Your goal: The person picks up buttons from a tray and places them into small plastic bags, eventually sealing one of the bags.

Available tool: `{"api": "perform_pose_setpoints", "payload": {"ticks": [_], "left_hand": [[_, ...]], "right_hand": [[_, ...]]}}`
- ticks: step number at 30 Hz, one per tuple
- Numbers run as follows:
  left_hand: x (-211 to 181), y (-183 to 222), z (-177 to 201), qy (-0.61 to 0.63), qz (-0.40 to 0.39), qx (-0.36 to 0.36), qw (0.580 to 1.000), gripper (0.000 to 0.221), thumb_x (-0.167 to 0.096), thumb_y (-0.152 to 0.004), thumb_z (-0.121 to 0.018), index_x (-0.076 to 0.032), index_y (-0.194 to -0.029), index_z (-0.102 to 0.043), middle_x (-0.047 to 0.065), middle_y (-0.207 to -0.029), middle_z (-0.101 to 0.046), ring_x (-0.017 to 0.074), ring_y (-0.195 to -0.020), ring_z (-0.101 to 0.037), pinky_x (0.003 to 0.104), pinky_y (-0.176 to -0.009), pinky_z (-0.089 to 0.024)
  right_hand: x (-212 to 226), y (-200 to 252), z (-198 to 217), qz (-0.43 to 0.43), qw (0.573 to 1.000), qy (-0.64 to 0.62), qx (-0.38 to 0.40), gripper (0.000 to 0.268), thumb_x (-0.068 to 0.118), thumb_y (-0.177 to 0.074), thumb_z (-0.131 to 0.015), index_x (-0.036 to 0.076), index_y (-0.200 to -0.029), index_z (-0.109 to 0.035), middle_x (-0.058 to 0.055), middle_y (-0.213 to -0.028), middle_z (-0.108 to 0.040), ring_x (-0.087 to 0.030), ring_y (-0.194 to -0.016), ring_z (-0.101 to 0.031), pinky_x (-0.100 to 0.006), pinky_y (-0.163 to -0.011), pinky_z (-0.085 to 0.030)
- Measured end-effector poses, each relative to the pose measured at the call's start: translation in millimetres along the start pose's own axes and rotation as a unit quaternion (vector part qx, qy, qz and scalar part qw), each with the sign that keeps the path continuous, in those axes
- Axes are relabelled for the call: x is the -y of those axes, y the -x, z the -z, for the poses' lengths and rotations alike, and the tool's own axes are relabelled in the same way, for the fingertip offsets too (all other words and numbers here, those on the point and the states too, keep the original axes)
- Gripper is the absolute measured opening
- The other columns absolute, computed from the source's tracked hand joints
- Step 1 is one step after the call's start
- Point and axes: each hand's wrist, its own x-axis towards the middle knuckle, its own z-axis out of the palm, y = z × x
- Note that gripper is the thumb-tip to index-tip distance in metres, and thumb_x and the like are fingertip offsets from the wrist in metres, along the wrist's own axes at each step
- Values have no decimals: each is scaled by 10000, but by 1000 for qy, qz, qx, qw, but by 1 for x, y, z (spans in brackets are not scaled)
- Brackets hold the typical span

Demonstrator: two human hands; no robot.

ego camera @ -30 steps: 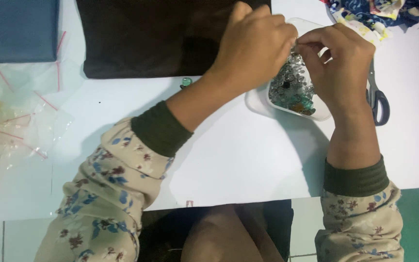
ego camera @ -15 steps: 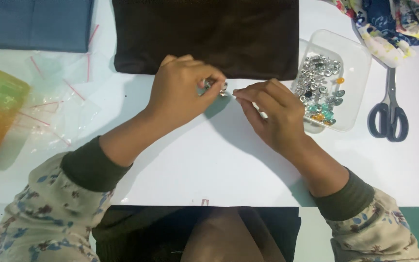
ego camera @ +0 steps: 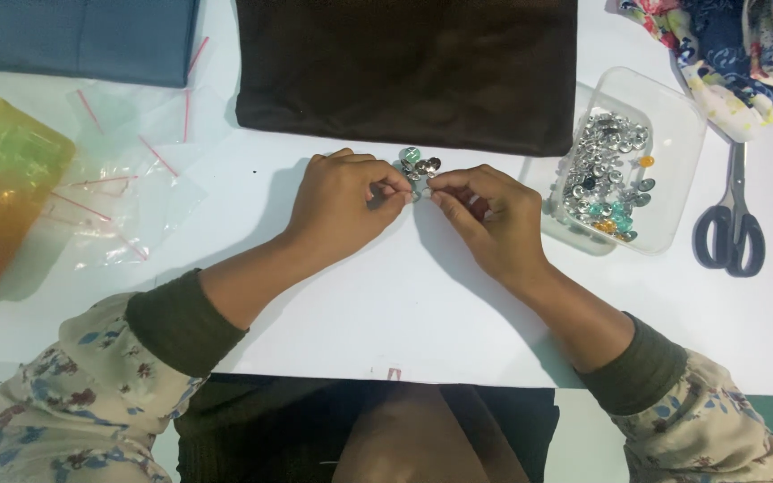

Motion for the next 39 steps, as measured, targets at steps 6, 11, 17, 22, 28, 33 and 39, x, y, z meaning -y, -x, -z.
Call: {"api": "perform_pose_setpoints", "payload": {"ticks": [6, 11, 17, 22, 28, 33, 39], "left_hand": [[-5, -2, 0, 0, -8, 16, 1000, 99, -96, -821, -790, -166, -880, -753, -50, -701, -685, 182, -707, -660, 388, -756, -490], [1, 3, -6, -19, -35, -43, 998, 221, -121, -785, -840, -181, -962, -723, -58, -691, -642, 223, -747, -668, 428, -757, -478], [0, 1, -3, -79, -55, -34, 995, 192, -127, -844, -764, -155, -1034, -761, -42, -706, -626, 213, -745, -645, 426, -771, -453], [4, 4, -9, -85, -67, -30, 994, 163, -119, -829, -766, -145, -989, -785, -28, -709, -620, 212, -749, -637, 427, -773, -438], [5, 1, -9, -73, -92, -61, 991, 210, -136, -812, -775, -163, -1020, -771, -35, -715, -590, 224, -770, -626, 439, -762, -430], [7, -2, -13, -98, -116, -80, 985, 222, -164, -830, -740, -171, -1050, -771, -12, -783, -567, 242, -817, -579, 433, -772, -391], [8, -10, 3, -117, -145, -119, 975, 232, -158, -803, -752, -167, -1034, -762, -1, -841, -537, 245, -811, -553, 421, -755, -374]], "right_hand": [[-5, 0, -2, 5, 1000, 6, 1, 99, 4, -900, -807, 29, -995, -791, -146, -773, -707, -205, -625, -637, -290, -504, -522], [-8, -4, 2, 30, 998, 33, -37, 87, 11, -931, -801, 44, -1012, -801, -126, -790, -698, -201, -605, -612, -283, -503, -511], [-11, -5, 1, 23, 997, 65, -29, 182, -52, -921, -752, 42, -1070, -797, -139, -860, -689, -231, -716, -649, -289, -557, -524], [-11, -2, 0, 27, 996, 78, -13, 198, -70, -913, -735, 54, -1049, -807, -127, -876, -682, -227, -741, -663, -283, -568, -518], [-15, -7, -1, 20, 997, 75, -9, 264, -95, -902, -707, 55, -1101, -794, -148, -927, -675, -243, -769, -656, -294, -599, -520], [-21, -9, -5, 53, 995, 77, -17, 375, -156, -898, -632, 40, -1184, -775, -175, -987, -642, -271, -814, -644, -338, -657, -523], [-14, -18, -8, 186, 972, 137, -38, 429, -190, -858, -632, 57, -1187, -752, -104, -1002, -563, -286, -825, -587, -379, -736, -489]]}}
